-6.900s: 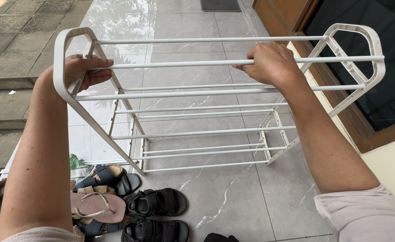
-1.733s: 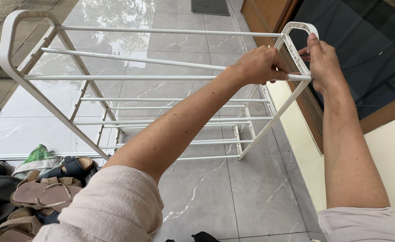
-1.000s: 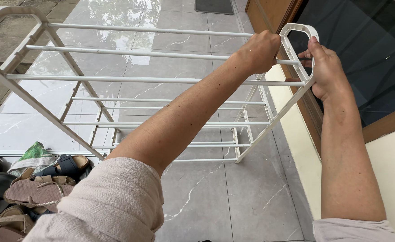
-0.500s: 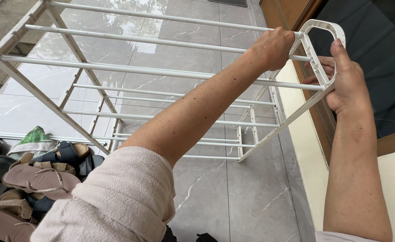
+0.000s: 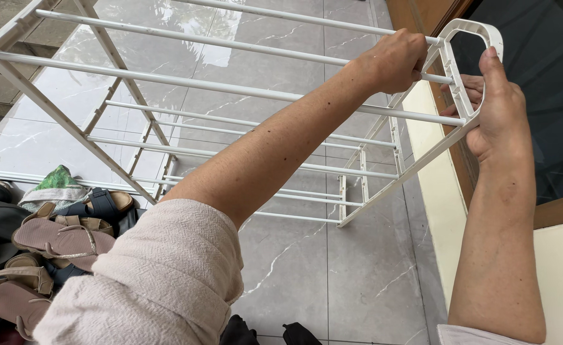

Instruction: The person assembles a white metal shoe rack by inserting horizontal bars into the frame. They pick up bars from the floor and slide them into slots on the rack, repeating this process for multiple levels.

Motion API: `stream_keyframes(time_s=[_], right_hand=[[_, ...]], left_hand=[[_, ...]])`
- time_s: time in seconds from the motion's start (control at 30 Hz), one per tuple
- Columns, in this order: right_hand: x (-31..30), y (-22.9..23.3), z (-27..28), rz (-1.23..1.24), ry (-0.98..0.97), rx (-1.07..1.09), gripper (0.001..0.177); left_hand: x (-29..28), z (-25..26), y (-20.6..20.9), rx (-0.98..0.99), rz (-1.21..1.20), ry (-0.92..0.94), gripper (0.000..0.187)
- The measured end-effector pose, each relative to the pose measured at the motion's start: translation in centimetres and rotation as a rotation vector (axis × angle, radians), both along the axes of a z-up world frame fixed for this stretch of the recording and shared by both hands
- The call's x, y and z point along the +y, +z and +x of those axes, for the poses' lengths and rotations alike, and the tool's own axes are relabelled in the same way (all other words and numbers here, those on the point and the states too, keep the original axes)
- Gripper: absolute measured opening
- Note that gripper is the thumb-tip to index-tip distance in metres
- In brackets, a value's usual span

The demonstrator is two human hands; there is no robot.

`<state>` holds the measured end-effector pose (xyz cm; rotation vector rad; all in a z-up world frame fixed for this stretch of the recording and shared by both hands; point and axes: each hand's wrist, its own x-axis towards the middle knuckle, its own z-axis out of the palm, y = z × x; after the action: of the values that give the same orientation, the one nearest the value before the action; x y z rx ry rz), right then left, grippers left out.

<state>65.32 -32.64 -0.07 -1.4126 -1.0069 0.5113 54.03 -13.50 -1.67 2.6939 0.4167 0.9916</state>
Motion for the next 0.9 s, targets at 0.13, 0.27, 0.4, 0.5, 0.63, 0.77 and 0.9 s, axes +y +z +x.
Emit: stream_keyframes(time_s=[0.13, 0.27, 0.4, 0.5, 0.63, 0.77, 0.9], right_hand=[[0.2, 0.1, -0.4, -0.024, -0.012, -0.012, 0.076], [0.1, 0.1, -0.5, -0.037, -0.015, -0.019, 0.077], [0.1, 0.2, -0.7, -0.036, -0.005, -0.035, 0.077], [-0.2, 0.2, -1.1, -0.034, -0.021, -0.042, 0.076], [-0.3, 0.2, -1.2, -0.025, 0.01, -0.025, 0.076], [-0.2, 0.4, -1.2, -0.028, 0.001, -0.009, 0.076], [-0.2, 0.1, -1.3, -0.028, -0.005, 0.003, 0.074]], left_hand=[[0.0, -0.3, 0.2, -0.029, -0.035, -0.01, 0.01], [-0.1, -0.2, 0.1, -0.048, -0.028, -0.003, 0.011], [0.0, 0.4, -0.2, 0.005, -0.047, 0.033, 0.01], [-0.1, 0.6, -0.8, 0.009, -0.002, 0.02, 0.008], [0.1, 0.1, 0.1, -0.054, -0.064, 0.017, 0.008], [-0.2, -0.4, 0.6, -0.056, -0.036, 0.0, 0.01], [-0.5, -0.5, 0.3, -0.024, -0.051, 0.003, 0.011]])
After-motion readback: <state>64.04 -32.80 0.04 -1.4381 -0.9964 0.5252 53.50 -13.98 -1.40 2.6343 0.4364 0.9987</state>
